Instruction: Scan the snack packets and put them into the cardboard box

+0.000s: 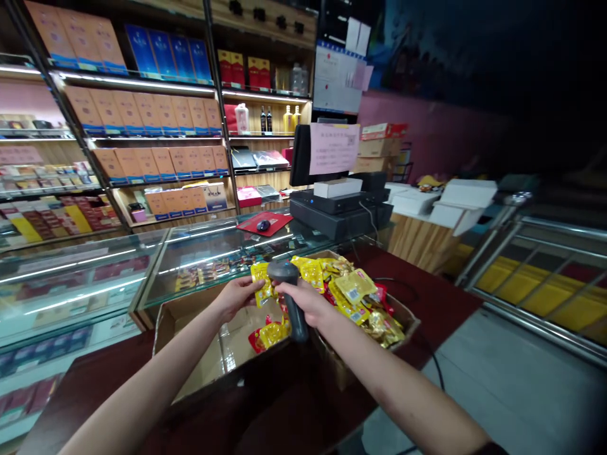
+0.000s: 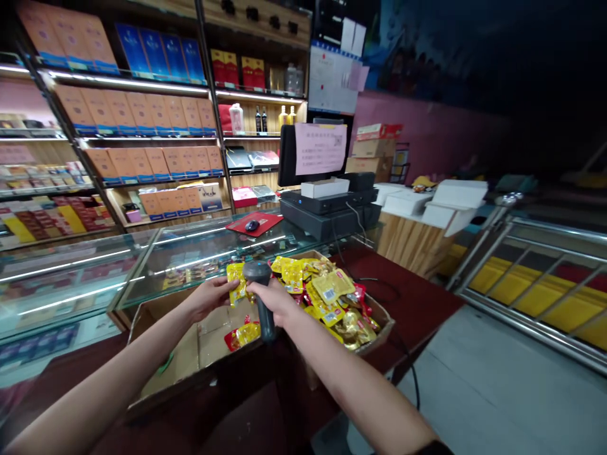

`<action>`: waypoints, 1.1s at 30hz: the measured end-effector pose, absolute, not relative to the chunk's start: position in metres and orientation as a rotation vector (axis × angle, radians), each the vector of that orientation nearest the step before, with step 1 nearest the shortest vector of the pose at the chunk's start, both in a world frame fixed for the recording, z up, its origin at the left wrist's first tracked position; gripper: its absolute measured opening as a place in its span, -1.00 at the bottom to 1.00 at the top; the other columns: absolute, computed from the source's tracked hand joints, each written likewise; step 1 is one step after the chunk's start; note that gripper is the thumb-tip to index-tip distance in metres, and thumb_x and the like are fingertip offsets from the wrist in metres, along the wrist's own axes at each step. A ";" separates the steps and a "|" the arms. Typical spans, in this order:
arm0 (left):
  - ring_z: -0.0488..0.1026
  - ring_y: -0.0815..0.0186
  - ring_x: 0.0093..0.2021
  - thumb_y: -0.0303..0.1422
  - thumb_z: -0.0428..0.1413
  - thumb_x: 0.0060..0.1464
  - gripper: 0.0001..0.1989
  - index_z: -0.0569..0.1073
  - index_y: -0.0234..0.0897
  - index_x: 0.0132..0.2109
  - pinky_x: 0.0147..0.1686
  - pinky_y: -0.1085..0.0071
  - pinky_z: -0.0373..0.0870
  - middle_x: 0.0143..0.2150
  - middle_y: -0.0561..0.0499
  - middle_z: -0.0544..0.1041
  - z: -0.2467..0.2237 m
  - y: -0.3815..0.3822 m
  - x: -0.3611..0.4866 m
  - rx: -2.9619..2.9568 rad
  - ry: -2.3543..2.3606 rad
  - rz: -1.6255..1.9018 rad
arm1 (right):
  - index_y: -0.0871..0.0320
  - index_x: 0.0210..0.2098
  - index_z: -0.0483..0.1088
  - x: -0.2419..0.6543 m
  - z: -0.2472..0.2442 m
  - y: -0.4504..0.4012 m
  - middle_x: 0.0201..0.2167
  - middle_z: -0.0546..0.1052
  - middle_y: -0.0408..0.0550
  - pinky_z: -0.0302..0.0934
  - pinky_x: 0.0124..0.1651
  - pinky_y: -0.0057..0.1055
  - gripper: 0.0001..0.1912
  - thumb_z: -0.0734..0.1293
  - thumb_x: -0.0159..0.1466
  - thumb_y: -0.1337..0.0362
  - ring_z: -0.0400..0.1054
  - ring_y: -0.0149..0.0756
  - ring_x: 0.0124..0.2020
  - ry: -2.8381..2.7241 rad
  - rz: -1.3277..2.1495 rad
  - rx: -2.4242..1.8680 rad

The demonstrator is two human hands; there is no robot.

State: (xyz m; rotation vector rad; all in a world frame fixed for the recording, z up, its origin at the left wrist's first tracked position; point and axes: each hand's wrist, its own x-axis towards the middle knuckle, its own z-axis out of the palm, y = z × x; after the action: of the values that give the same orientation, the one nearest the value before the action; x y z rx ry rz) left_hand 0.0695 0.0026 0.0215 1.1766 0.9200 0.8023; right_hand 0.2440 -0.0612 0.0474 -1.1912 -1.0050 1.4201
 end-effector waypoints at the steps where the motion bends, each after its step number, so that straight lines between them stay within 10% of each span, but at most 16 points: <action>1: 0.51 0.33 -0.35 -0.21 0.33 -0.23 -0.54 0.54 -0.30 -0.14 -0.33 0.44 0.45 -0.21 -0.10 0.58 0.027 0.006 0.080 1.165 0.900 0.791 | 0.18 -0.38 0.45 0.252 0.053 -0.060 -0.62 0.39 -0.22 0.13 -0.49 -0.51 -0.82 0.36 -0.02 0.30 0.24 -0.46 -0.59 -0.983 1.414 -1.187; 19: 0.52 0.24 -0.33 -0.27 0.35 -0.27 -0.63 0.52 -0.31 -0.25 -0.38 0.34 0.50 -0.29 -0.05 0.57 0.048 -0.045 0.317 1.337 0.685 0.541 | 0.25 -0.40 0.43 0.459 0.080 -0.130 -0.64 0.47 -0.13 0.20 -0.52 -0.50 -0.87 0.35 -0.01 0.45 0.30 -0.43 -0.62 -0.715 1.111 -1.354; 33: 0.52 0.19 -0.28 -0.22 0.36 -0.31 -0.57 0.53 -0.37 -0.26 -0.34 0.32 0.49 -0.31 -0.13 0.56 0.070 0.002 0.203 1.396 0.941 0.788 | 0.21 -0.34 0.49 0.394 0.106 -0.118 -0.31 0.57 -0.02 0.30 -0.19 -0.46 -0.82 0.36 0.02 0.41 0.42 -0.31 -0.25 -1.018 1.254 -1.105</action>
State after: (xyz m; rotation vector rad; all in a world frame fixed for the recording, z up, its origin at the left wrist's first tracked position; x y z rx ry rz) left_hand 0.2029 0.0019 0.0697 1.3959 0.9409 0.7883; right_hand 0.3936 -0.1177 0.1057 -1.1054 -1.0176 1.2543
